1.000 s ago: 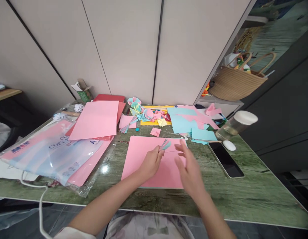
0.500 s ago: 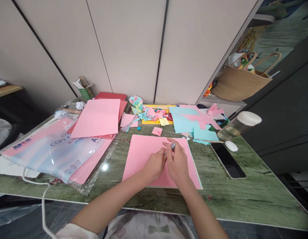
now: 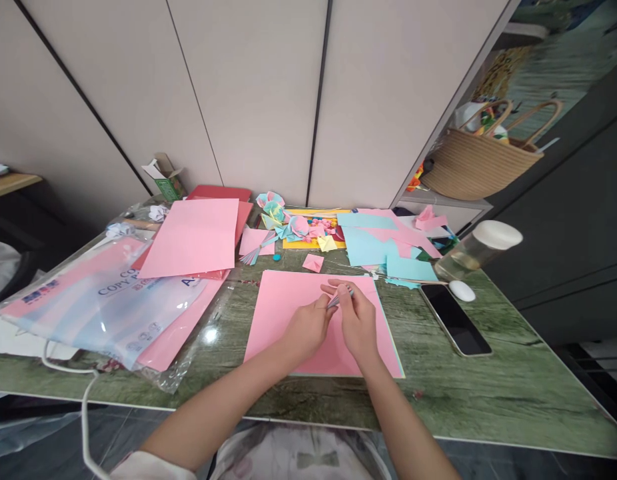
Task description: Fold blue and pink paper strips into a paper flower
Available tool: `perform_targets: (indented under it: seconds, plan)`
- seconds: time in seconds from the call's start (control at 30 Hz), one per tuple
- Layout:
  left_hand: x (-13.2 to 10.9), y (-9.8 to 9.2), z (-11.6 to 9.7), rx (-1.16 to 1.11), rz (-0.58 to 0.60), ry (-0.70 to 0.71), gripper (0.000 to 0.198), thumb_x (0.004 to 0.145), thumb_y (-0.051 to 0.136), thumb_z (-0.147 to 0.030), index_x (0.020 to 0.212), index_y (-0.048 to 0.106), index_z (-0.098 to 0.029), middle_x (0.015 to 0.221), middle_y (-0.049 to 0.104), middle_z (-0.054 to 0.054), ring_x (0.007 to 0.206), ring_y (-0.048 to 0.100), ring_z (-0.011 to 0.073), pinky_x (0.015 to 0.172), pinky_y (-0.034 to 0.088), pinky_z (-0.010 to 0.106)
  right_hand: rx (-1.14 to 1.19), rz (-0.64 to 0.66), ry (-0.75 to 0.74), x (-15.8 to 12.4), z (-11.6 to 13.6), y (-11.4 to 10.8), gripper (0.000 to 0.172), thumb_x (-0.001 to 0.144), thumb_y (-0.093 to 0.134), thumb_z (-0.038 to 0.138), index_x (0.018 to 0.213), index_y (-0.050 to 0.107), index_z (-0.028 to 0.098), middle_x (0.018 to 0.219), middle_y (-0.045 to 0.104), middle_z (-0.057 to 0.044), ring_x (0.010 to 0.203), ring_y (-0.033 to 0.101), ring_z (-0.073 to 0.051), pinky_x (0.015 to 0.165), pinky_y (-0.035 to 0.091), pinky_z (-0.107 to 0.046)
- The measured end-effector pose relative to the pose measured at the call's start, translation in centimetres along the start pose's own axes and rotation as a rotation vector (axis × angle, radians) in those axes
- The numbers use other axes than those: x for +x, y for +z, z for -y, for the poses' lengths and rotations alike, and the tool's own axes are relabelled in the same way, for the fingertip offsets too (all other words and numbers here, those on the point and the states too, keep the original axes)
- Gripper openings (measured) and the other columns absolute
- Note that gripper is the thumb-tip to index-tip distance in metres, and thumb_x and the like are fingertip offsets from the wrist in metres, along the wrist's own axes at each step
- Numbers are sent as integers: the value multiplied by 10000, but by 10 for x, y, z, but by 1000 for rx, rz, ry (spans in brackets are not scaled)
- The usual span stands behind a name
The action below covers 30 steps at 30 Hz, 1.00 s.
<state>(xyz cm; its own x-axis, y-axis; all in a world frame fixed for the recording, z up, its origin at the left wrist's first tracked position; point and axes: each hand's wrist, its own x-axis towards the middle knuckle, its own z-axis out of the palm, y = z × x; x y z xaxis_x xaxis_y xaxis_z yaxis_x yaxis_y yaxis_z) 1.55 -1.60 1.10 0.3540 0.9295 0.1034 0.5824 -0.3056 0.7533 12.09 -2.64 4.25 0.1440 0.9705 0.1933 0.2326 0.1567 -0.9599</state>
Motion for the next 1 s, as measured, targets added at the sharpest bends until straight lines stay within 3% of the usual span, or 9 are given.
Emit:
perform_targets:
  seconds: [0.2,0.37,0.5,0.7,0.83,1.0]
  plan:
    - [-1,0,1,-50,-2,14,297,850,272,-398,913,456,-174,744,586,86,630,552,206,574,341,266,-163,-45,-56,0,-5,2,340,865,302,362,978,563,175,897,650,-71,930,571,-187,770,425,-308]
    - [2,-14,-4,-252,-24,9,309,853,258,-411,857,458,-177,618,508,17,555,473,152,537,311,238,-291,184,-103,1,-6,-12,369,868,298,346,1178,439,205,924,634,-53,832,577,-180,719,417,-300]
    - [5,-20,-5,-442,11,-30,343,836,258,-463,719,403,-175,545,367,-32,492,342,98,477,257,211,-502,366,-188,5,-7,-36,276,849,351,334,957,581,225,921,630,-35,838,552,-184,737,389,-301]
    - [5,-21,-4,-768,279,-45,344,813,294,-501,702,335,-178,565,225,-60,454,198,61,421,192,197,-417,657,-98,19,-4,-74,263,829,376,307,815,621,212,715,605,8,609,500,-115,568,373,-216]
    - [1,-27,-9,-508,399,63,390,823,246,-509,721,392,-163,556,287,-45,480,256,78,461,236,211,-371,921,15,42,-4,-92,261,792,412,309,783,638,180,678,585,3,606,484,-111,553,366,-206]
    - [-3,-26,-14,5,500,224,391,858,199,-445,761,447,-159,600,445,6,523,401,123,497,266,228,-594,1328,79,79,-4,-91,218,731,450,232,782,633,124,647,563,-3,590,473,-94,537,335,-194]
